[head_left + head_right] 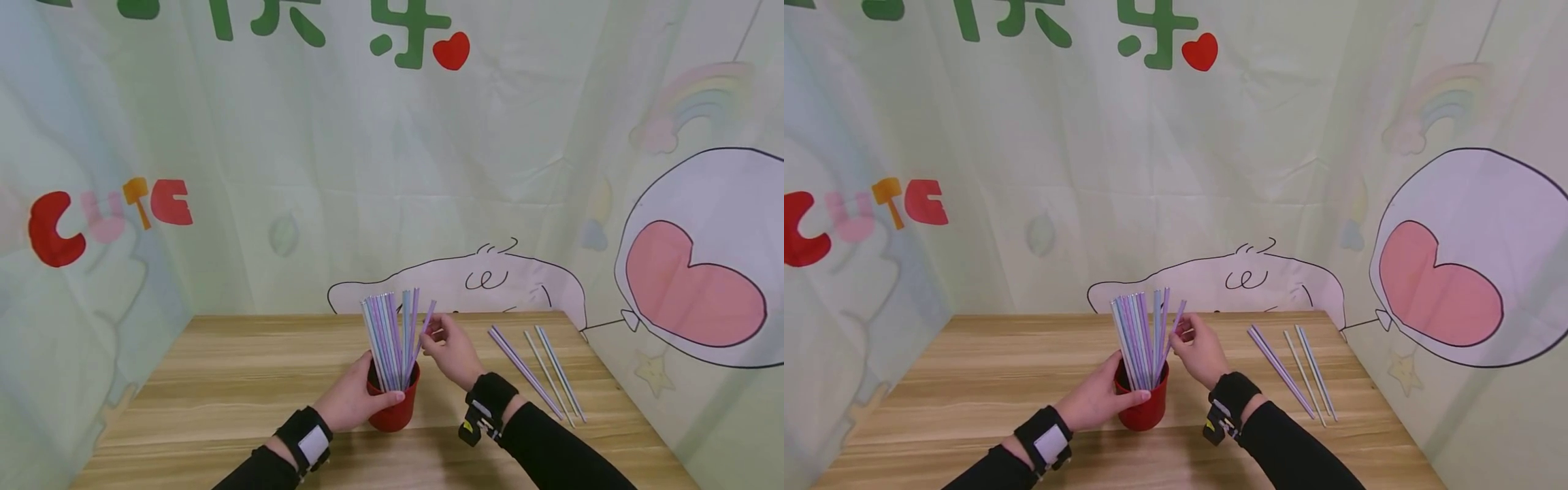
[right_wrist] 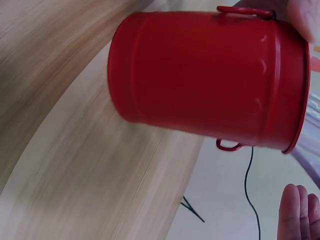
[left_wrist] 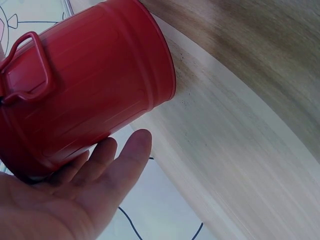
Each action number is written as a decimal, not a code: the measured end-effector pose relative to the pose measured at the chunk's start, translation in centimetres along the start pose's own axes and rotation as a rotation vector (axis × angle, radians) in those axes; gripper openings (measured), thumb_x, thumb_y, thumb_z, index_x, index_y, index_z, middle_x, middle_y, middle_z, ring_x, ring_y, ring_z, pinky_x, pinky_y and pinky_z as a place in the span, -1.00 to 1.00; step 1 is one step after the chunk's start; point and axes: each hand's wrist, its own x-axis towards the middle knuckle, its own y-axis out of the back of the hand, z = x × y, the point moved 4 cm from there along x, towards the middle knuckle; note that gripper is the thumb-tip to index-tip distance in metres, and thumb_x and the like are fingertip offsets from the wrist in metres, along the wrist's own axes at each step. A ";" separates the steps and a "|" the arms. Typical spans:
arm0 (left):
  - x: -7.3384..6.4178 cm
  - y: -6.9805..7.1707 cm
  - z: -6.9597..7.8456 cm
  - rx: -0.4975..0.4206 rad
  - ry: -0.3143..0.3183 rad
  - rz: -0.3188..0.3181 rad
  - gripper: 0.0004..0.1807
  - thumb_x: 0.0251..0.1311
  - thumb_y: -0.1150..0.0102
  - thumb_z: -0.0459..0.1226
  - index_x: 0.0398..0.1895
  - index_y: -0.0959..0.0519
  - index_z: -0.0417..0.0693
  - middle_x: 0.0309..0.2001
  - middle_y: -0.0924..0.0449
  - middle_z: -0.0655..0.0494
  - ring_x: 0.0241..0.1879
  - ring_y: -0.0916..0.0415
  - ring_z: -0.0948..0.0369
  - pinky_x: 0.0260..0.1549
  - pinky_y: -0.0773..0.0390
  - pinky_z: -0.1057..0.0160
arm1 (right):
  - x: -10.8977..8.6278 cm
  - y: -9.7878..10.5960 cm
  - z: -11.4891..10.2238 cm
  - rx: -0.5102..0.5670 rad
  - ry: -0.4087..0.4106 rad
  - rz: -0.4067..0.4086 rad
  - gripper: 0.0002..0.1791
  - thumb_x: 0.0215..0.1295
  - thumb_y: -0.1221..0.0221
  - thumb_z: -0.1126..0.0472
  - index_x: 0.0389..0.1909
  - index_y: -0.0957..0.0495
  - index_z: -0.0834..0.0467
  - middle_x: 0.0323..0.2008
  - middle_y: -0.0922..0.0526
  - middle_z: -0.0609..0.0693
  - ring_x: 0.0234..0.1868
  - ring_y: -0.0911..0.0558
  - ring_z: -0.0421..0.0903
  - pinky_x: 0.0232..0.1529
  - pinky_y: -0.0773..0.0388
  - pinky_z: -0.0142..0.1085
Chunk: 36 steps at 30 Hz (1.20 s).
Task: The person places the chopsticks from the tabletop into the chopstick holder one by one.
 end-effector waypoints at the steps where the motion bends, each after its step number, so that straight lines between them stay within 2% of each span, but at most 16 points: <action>1: 0.0 0.0 0.0 0.001 0.001 0.000 0.00 0.18 -0.41 0.09 0.59 -0.07 0.14 0.48 -0.31 -0.01 0.37 -0.41 -0.08 0.29 -0.42 -0.35 | 0.0 0.2 0.1 0.001 -0.007 0.000 -0.67 0.44 -0.22 0.22 0.16 -0.49 0.16 -0.10 -0.60 0.08 -0.14 -0.65 -0.08 -0.11 -0.75 -0.21; 7: 0.1 -0.1 -0.2 -0.001 0.006 0.004 0.01 0.16 -0.42 0.10 0.58 -0.09 0.14 0.47 -0.33 -0.01 0.37 -0.42 -0.08 0.27 -0.43 -0.36 | -0.2 1.4 0.8 0.002 -0.032 0.017 -0.64 0.45 -0.22 0.17 0.20 -0.49 0.13 -0.11 -0.61 0.08 -0.20 -0.67 -0.07 -0.14 -0.73 -0.22; 12: 0.1 -0.1 -0.2 0.006 0.017 0.009 0.00 0.14 -0.42 0.13 0.57 -0.10 0.14 0.46 -0.34 0.00 0.36 -0.42 -0.08 0.26 -0.44 -0.35 | 0.0 2.7 2.0 -0.066 -0.036 0.046 -0.66 0.45 -0.20 0.22 0.18 -0.50 0.17 -0.13 -0.61 0.10 -0.22 -0.67 -0.06 -0.23 -0.67 -0.30; 18: 0.0 0.0 -0.1 0.027 0.018 0.017 0.00 0.15 -0.42 0.13 0.56 -0.11 0.12 0.46 -0.34 -0.01 0.35 -0.42 -0.07 0.25 -0.45 -0.36 | 0.5 5.4 4.7 -0.265 -0.039 0.097 -0.71 0.42 -0.20 0.26 0.11 -0.54 0.21 -0.14 -0.63 0.10 -0.13 -0.64 -0.02 -0.23 -0.63 -0.29; 22: 0.0 0.0 -0.1 0.029 0.019 0.014 0.00 0.15 -0.42 0.12 0.56 -0.11 0.11 0.46 -0.34 -0.01 0.34 -0.43 -0.07 0.25 -0.46 -0.35 | 0.7 7.5 7.2 -0.422 -0.052 0.108 -0.74 0.39 -0.21 0.27 0.05 -0.57 0.23 -0.20 -0.65 0.09 -0.16 -0.64 -0.02 -0.22 -0.60 -0.24; 27: -0.1 0.0 -0.1 0.018 0.020 0.010 0.02 0.14 -0.42 0.12 0.57 -0.09 0.11 0.45 -0.35 -0.02 0.33 -0.44 -0.06 0.25 -0.46 -0.35 | 0.6 9.7 9.6 -0.566 -0.055 0.083 -0.70 0.34 -0.23 0.32 0.06 -0.58 0.34 -0.22 -0.65 0.15 -0.21 -0.60 0.01 -0.16 -0.60 -0.11; 36: -0.1 0.0 -0.2 0.021 0.025 0.008 0.03 0.12 -0.42 0.16 0.58 -0.09 0.15 0.47 -0.32 0.01 0.36 -0.41 -0.07 0.24 -0.46 -0.36 | -0.2 11.8 12.7 -0.798 -0.162 -0.011 -0.66 0.37 -0.24 0.25 0.05 -0.61 0.39 -0.12 -0.67 0.26 -0.17 -0.63 0.11 -0.07 -0.63 0.06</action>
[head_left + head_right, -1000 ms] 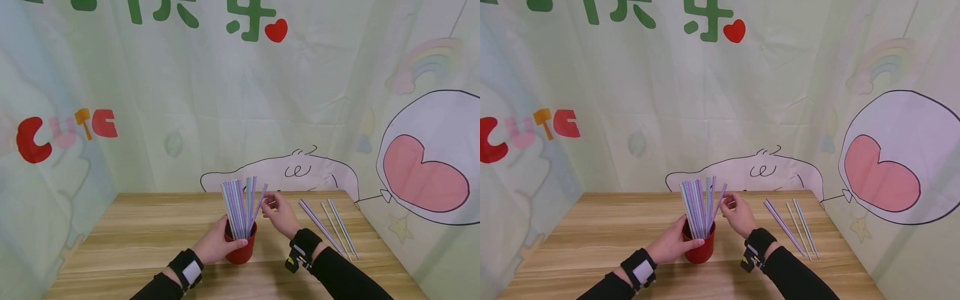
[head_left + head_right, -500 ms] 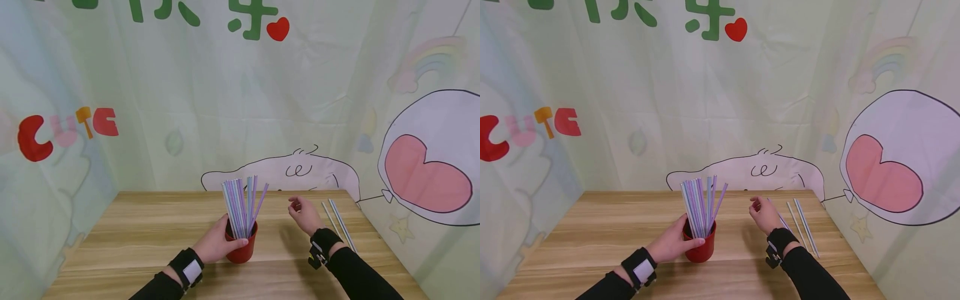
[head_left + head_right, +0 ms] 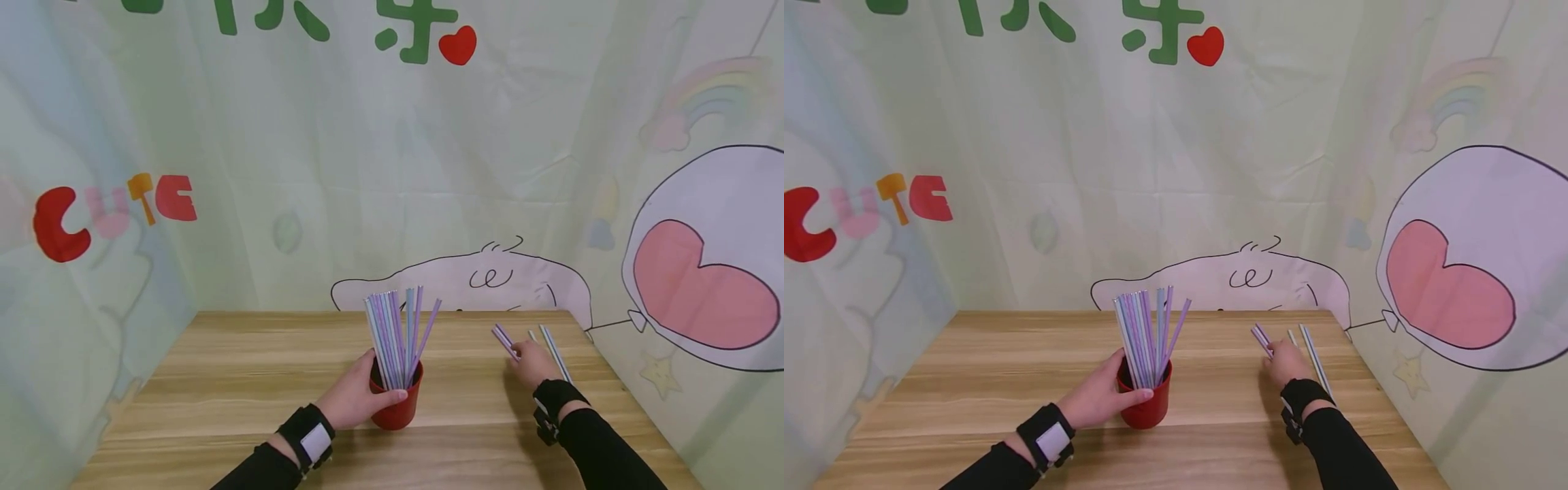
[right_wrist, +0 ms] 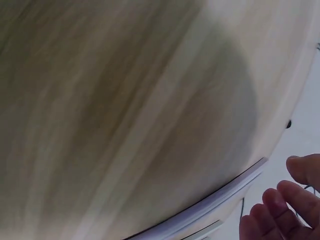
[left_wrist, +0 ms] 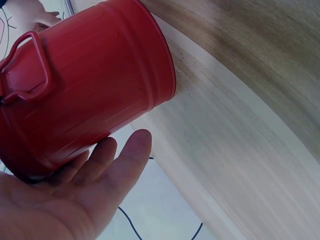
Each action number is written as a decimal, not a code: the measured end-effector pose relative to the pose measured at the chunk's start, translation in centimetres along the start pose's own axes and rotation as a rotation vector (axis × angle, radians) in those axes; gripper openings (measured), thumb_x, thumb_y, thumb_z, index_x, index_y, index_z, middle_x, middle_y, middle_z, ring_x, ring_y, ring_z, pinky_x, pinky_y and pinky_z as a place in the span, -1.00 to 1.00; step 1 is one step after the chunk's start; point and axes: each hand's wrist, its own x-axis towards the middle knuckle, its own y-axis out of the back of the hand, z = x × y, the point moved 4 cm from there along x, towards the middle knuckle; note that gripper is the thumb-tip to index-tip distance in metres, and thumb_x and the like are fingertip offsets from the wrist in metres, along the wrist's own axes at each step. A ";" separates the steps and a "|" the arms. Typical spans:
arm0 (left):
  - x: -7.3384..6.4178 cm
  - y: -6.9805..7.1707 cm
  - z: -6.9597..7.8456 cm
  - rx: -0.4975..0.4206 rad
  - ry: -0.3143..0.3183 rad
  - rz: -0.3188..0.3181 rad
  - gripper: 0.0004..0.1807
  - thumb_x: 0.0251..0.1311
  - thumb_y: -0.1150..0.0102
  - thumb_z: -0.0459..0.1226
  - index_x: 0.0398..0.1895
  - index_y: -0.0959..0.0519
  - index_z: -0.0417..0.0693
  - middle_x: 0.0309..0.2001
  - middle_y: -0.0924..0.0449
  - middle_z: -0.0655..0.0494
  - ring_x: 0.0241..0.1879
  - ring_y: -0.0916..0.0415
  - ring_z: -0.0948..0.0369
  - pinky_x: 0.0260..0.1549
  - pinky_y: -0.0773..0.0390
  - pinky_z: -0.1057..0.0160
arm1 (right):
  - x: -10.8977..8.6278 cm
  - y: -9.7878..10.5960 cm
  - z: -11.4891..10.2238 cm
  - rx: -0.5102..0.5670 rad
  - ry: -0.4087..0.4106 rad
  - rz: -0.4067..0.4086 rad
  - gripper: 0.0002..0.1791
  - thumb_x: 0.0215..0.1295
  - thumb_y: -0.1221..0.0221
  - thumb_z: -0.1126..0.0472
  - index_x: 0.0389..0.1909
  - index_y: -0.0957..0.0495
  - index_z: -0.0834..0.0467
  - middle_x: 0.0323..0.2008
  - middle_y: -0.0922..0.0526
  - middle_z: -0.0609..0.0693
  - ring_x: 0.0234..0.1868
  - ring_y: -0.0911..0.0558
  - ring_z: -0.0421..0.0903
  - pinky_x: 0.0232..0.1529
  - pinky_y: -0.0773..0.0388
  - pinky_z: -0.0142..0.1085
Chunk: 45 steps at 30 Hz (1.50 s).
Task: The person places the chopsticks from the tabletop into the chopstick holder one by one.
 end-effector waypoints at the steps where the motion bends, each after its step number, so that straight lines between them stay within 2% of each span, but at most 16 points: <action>1: 0.0 0.0 0.0 -0.001 0.002 0.000 0.04 0.12 -0.42 0.17 0.57 -0.09 0.15 0.47 -0.32 0.01 0.36 -0.41 -0.07 0.24 -0.46 -0.36 | 0.0 -0.1 0.2 -0.024 0.000 -0.005 -0.66 0.37 -0.24 0.24 0.05 -0.62 0.38 -0.14 -0.67 0.26 -0.18 -0.63 0.10 -0.07 -0.63 0.06; 9: 0.1 -0.1 0.1 -0.001 -0.001 -0.004 0.04 0.13 -0.41 0.17 0.59 -0.06 0.22 0.48 -0.30 0.04 0.37 -0.40 -0.06 0.27 -0.43 -0.36 | -0.4 -0.8 0.8 -0.210 0.094 0.040 -0.81 0.35 -0.19 0.27 -0.16 -0.71 0.27 -0.33 -0.59 0.23 -0.34 -0.62 0.13 -0.31 -0.61 -0.01; 13: 0.1 -0.2 0.3 -0.005 -0.004 -0.009 0.02 0.14 -0.41 0.15 0.58 -0.08 0.17 0.47 -0.31 0.01 0.37 -0.40 -0.07 0.27 -0.43 -0.36 | -0.5 -1.2 1.1 -0.244 0.087 0.026 -0.84 0.38 -0.18 0.26 -0.17 -0.69 0.22 -0.31 -0.57 0.23 -0.32 -0.59 0.14 -0.31 -0.60 0.00; 18: 0.1 -0.2 0.3 -0.012 0.000 -0.009 0.02 0.14 -0.42 0.14 0.57 -0.09 0.15 0.47 -0.32 0.00 0.37 -0.40 -0.07 0.26 -0.44 -0.36 | -0.7 -1.1 1.1 -0.234 0.054 -0.007 -0.82 0.37 -0.18 0.26 -0.11 -0.67 0.23 -0.24 -0.55 0.24 -0.25 -0.55 0.17 -0.23 -0.58 0.04; 26: 0.2 0.0 0.4 -0.008 -0.005 -0.011 0.02 0.13 -0.42 0.15 0.57 -0.09 0.15 0.47 -0.32 0.01 0.37 -0.40 -0.07 0.25 -0.45 -0.36 | -0.7 -1.0 0.9 -0.228 0.057 0.000 -0.82 0.34 -0.21 0.26 -0.12 -0.68 0.23 -0.25 -0.55 0.22 -0.26 -0.54 0.15 -0.22 -0.57 0.03; 31: 0.2 0.0 0.3 -0.008 0.008 -0.007 0.03 0.12 -0.42 0.16 0.57 -0.09 0.20 0.47 -0.32 0.03 0.37 -0.40 -0.06 0.26 -0.44 -0.36 | -0.3 -1.1 1.0 -0.149 0.037 -0.003 -0.85 0.28 -0.31 0.25 -0.20 -0.72 0.23 -0.28 -0.61 0.17 -0.31 -0.59 0.06 -0.25 -0.62 -0.01; 36: 0.2 -0.1 0.1 -0.024 0.031 -0.014 0.04 0.11 -0.43 0.17 0.58 -0.07 0.27 0.48 -0.31 0.07 0.36 -0.40 -0.04 0.28 -0.43 -0.36 | -0.2 -1.4 0.9 -0.060 0.007 -0.039 -0.83 0.25 -0.36 0.22 -0.27 -0.64 0.27 -0.36 -0.65 0.08 -0.39 -0.55 -0.04 -0.30 -0.58 -0.10; 41: 0.1 0.0 0.1 -0.013 0.025 -0.010 0.02 0.11 -0.43 0.17 0.56 -0.10 0.21 0.44 -0.35 0.04 0.32 -0.44 -0.04 0.24 -0.47 -0.34 | 0.0 -1.8 0.8 -0.030 0.002 -0.038 -0.86 0.25 -0.35 0.25 -0.33 -0.60 0.23 -0.39 -0.65 0.06 -0.38 -0.56 -0.03 -0.30 -0.56 -0.11; 45: 0.0 0.0 0.1 -0.018 0.023 -0.010 0.01 0.11 -0.43 0.16 0.56 -0.10 0.23 0.44 -0.35 0.05 0.32 -0.44 -0.03 0.24 -0.47 -0.34 | 0.2 -2.1 0.4 -0.024 0.028 -0.021 -0.91 0.25 -0.31 0.31 -0.31 -0.62 0.26 -0.32 -0.71 0.14 -0.27 -0.66 0.06 -0.17 -0.63 -0.02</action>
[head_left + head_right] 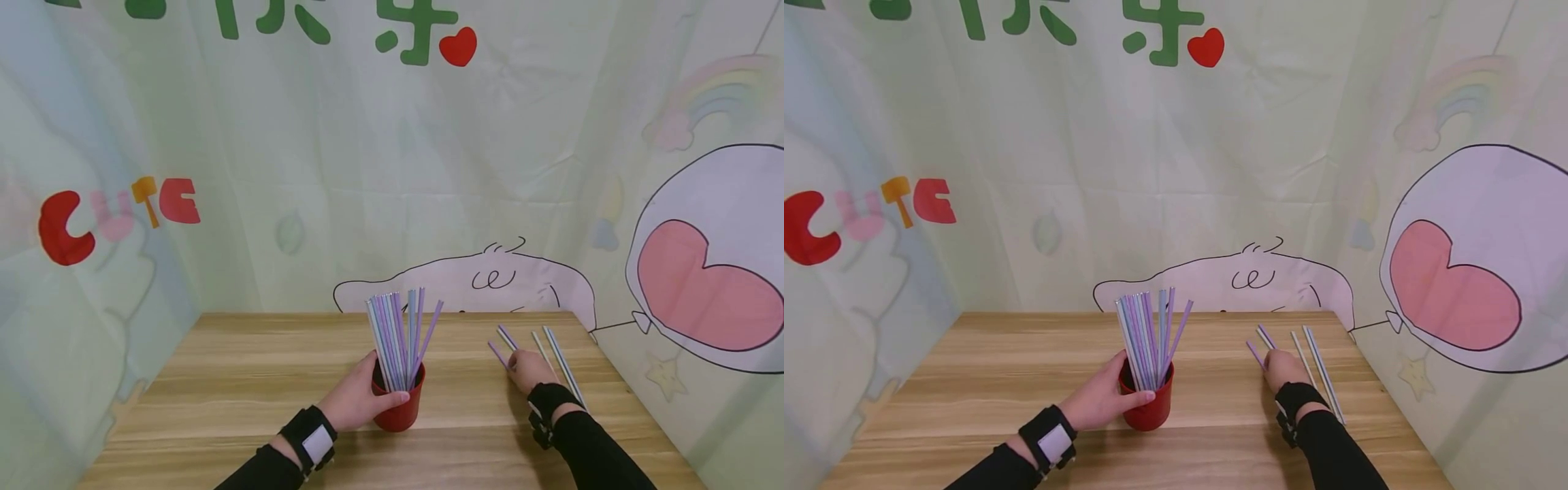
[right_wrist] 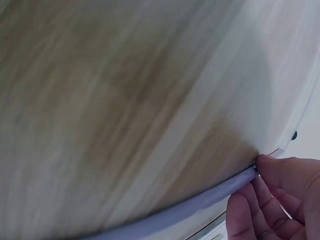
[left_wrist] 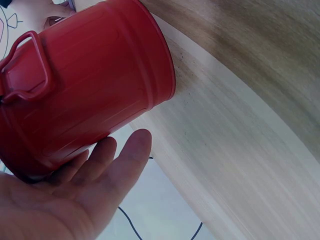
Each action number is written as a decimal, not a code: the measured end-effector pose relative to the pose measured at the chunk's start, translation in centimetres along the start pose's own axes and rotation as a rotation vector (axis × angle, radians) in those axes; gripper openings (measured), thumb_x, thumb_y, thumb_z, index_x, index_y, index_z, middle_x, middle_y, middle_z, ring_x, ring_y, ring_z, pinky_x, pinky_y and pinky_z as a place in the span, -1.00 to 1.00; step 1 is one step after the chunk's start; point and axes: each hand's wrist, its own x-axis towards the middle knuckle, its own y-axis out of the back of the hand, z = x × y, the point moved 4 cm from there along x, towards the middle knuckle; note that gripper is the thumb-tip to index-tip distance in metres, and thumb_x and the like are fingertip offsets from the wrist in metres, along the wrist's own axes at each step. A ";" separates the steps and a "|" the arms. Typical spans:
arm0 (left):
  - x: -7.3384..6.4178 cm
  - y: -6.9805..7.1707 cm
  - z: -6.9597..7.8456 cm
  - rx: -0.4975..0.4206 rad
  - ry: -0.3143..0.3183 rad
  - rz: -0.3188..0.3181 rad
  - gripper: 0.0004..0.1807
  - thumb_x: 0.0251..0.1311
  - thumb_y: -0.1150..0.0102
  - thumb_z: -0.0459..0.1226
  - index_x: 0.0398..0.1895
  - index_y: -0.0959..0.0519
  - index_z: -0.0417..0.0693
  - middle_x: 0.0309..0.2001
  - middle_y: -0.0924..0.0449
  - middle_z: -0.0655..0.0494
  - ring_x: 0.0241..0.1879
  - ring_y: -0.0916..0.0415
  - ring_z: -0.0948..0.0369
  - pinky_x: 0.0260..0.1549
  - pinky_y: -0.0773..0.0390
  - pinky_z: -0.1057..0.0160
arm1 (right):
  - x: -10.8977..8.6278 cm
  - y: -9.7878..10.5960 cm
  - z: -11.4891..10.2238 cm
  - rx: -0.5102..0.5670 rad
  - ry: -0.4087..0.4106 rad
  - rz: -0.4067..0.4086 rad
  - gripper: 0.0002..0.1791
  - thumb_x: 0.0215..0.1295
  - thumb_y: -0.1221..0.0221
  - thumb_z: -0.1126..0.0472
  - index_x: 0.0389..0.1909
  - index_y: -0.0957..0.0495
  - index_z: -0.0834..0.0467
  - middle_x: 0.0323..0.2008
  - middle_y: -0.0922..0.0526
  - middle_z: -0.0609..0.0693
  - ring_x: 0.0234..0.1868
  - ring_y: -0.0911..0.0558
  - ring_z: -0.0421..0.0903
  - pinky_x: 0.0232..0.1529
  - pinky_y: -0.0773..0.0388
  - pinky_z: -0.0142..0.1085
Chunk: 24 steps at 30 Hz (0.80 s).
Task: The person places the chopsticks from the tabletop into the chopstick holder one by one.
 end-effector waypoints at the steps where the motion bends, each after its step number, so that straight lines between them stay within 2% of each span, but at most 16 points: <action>1: 0.0 0.0 0.0 -0.001 -0.001 -0.001 0.01 0.11 -0.43 0.16 0.56 -0.09 0.23 0.44 -0.35 0.05 0.33 -0.44 -0.03 0.24 -0.47 -0.34 | 0.0 0.0 -0.1 -0.003 0.008 0.002 -0.91 0.25 -0.30 0.32 -0.29 -0.64 0.27 -0.29 -0.72 0.17 -0.23 -0.68 0.09 -0.13 -0.64 0.01; 4: 0.0 0.0 0.0 -0.001 -0.008 -0.001 0.02 0.12 -0.43 0.16 0.56 -0.09 0.21 0.44 -0.35 0.04 0.32 -0.44 -0.03 0.24 -0.47 -0.35 | 0.1 -0.1 -0.3 -0.002 0.006 -0.010 -0.87 0.22 -0.29 0.34 -0.23 -0.67 0.30 -0.25 -0.74 0.21 -0.18 -0.69 0.12 -0.07 -0.64 0.05; 9: 0.0 -0.1 0.1 0.004 -0.015 -0.003 0.02 0.13 -0.42 0.15 0.57 -0.08 0.20 0.45 -0.34 0.03 0.33 -0.43 -0.04 0.24 -0.46 -0.35 | 0.3 0.3 -0.8 0.025 -0.001 -0.039 -0.75 0.24 -0.27 0.34 -0.08 -0.67 0.34 -0.31 -0.72 0.15 -0.28 -0.65 0.03 -0.17 -0.64 -0.04; 13: 0.0 -0.1 0.1 -0.002 -0.010 -0.005 0.02 0.14 -0.42 0.15 0.57 -0.07 0.21 0.46 -0.33 0.03 0.34 -0.42 -0.04 0.26 -0.45 -0.36 | 0.5 1.6 -1.6 0.136 -0.014 -0.036 -0.66 0.28 -0.22 0.34 0.06 -0.61 0.37 -0.26 -0.67 0.16 -0.29 -0.59 0.02 -0.24 -0.60 -0.09; 18: 0.0 0.0 0.1 0.006 -0.016 0.003 0.02 0.14 -0.42 0.15 0.57 -0.08 0.16 0.46 -0.33 -0.01 0.35 -0.42 -0.07 0.26 -0.44 -0.36 | 0.8 3.6 -2.9 0.289 -0.012 0.019 -0.63 0.30 -0.18 0.32 0.11 -0.54 0.35 -0.26 -0.64 0.15 -0.35 -0.58 -0.03 -0.35 -0.57 -0.21; 24: 0.0 0.0 0.0 0.010 -0.019 0.008 0.01 0.15 -0.41 0.14 0.57 -0.07 0.17 0.47 -0.32 0.00 0.36 -0.41 -0.07 0.27 -0.42 -0.36 | 0.6 5.5 -5.1 0.427 -0.031 0.074 -0.62 0.35 -0.18 0.28 0.17 -0.50 0.27 -0.18 -0.63 0.15 -0.25 -0.65 -0.03 -0.31 -0.65 -0.26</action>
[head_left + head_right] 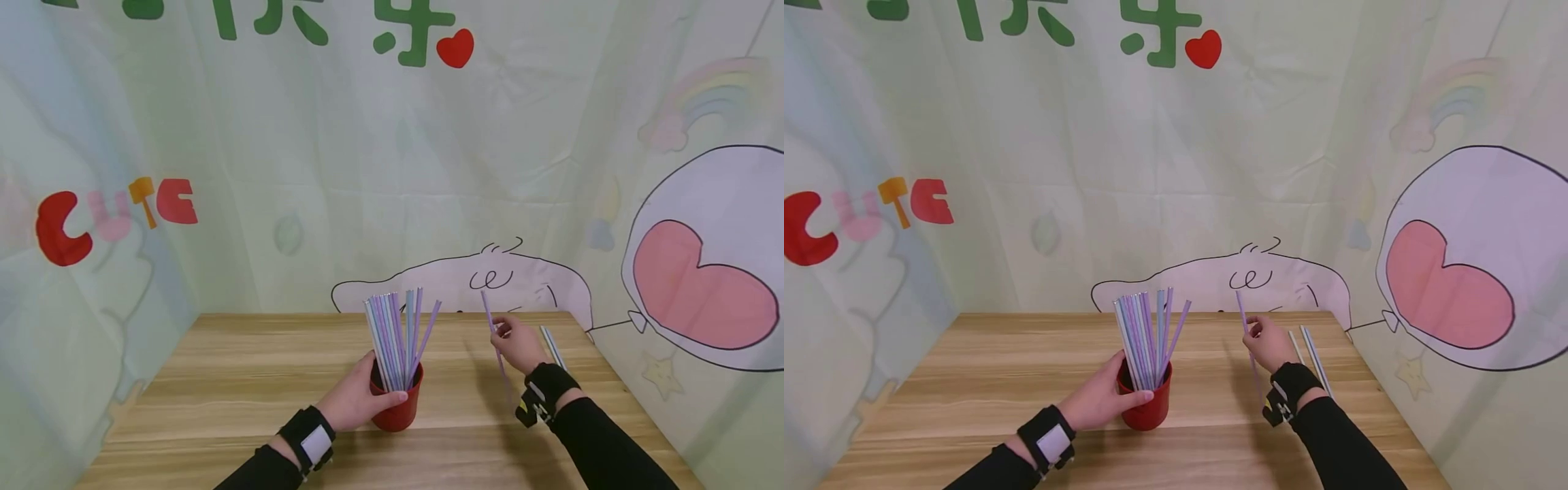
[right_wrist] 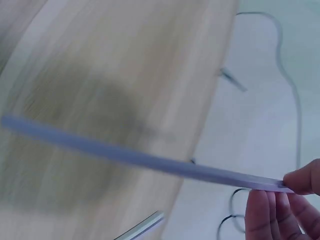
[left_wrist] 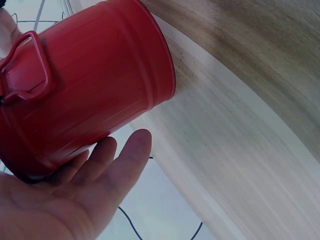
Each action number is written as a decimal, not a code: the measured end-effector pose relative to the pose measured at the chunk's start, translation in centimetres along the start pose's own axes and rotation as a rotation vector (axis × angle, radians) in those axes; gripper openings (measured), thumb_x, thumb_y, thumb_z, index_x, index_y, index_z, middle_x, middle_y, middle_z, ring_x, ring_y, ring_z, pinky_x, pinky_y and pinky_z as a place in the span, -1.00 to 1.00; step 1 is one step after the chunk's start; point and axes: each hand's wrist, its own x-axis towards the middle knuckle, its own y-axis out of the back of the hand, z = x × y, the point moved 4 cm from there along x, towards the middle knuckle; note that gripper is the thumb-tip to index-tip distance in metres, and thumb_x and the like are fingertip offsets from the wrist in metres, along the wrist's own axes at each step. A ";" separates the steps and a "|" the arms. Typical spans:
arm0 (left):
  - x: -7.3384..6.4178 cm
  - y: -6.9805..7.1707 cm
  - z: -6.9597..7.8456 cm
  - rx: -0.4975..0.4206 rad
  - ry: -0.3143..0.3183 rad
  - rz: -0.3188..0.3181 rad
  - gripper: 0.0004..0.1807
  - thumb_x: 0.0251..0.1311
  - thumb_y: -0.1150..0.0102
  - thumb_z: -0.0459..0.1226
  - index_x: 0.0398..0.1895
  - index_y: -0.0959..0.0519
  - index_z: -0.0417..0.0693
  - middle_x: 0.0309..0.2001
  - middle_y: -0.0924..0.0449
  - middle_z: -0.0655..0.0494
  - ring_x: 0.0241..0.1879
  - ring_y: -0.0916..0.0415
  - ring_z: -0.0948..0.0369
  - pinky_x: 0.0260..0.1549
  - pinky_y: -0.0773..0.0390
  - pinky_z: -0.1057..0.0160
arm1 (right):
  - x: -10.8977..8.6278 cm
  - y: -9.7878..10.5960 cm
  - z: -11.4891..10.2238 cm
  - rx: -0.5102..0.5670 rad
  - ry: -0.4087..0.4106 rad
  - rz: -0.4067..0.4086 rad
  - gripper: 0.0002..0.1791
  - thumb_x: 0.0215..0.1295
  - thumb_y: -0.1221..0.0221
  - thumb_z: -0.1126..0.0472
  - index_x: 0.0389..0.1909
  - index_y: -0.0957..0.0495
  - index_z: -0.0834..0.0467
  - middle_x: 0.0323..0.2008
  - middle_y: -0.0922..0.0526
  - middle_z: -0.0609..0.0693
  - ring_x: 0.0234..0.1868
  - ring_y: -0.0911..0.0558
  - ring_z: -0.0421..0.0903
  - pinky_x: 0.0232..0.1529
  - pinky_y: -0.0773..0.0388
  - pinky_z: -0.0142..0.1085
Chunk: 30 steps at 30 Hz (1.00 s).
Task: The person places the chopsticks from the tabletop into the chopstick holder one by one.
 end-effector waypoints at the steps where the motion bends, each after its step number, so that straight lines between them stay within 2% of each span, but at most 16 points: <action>1: 0.0 0.0 0.0 0.001 0.002 0.000 0.01 0.15 -0.41 0.14 0.57 -0.07 0.18 0.47 -0.32 0.00 0.36 -0.41 -0.08 0.27 -0.42 -0.36 | -0.1 0.1 -0.5 0.018 -0.005 0.003 -0.62 0.37 -0.19 0.27 0.17 -0.50 0.26 -0.17 -0.63 0.15 -0.23 -0.66 -0.03 -0.30 -0.66 -0.26; 5: 0.0 0.0 0.0 0.000 0.009 -0.001 0.02 0.15 -0.41 0.14 0.58 -0.07 0.18 0.47 -0.32 0.00 0.36 -0.41 -0.09 0.27 -0.43 -0.37 | -0.4 0.4 -2.6 0.092 -0.006 0.023 -0.61 0.39 -0.19 0.25 0.18 -0.46 0.25 -0.13 -0.61 0.15 -0.21 -0.70 -0.05 -0.26 -0.69 -0.26; 11: -0.1 0.1 0.1 0.002 0.006 -0.003 0.02 0.16 -0.41 0.13 0.58 -0.06 0.15 0.48 -0.31 -0.01 0.37 -0.41 -0.09 0.27 -0.42 -0.37 | -1.0 0.6 -5.7 0.217 0.028 0.051 -0.62 0.42 -0.20 0.26 0.18 -0.42 0.25 -0.11 -0.57 0.19 -0.22 -0.69 -0.05 -0.14 -0.76 -0.20; 17: 0.0 0.1 0.2 0.014 -0.004 0.000 0.01 0.17 -0.41 0.12 0.58 -0.07 0.12 0.48 -0.31 -0.03 0.36 -0.41 -0.10 0.26 -0.43 -0.37 | -1.7 1.0 -8.4 0.305 0.070 0.066 -0.63 0.44 -0.18 0.22 0.19 -0.42 0.21 -0.09 -0.57 0.16 -0.23 -0.72 -0.06 -0.08 -0.75 -0.18; 30: 0.0 0.0 0.0 0.015 0.006 -0.001 0.01 0.16 -0.41 0.12 0.57 -0.08 0.12 0.48 -0.31 -0.03 0.37 -0.41 -0.11 0.26 -0.44 -0.36 | -2.2 1.1 -11.8 0.521 0.147 0.139 -0.62 0.43 -0.19 0.27 0.20 -0.38 0.21 -0.08 -0.52 0.15 -0.11 -0.62 0.04 -0.12 -0.75 -0.33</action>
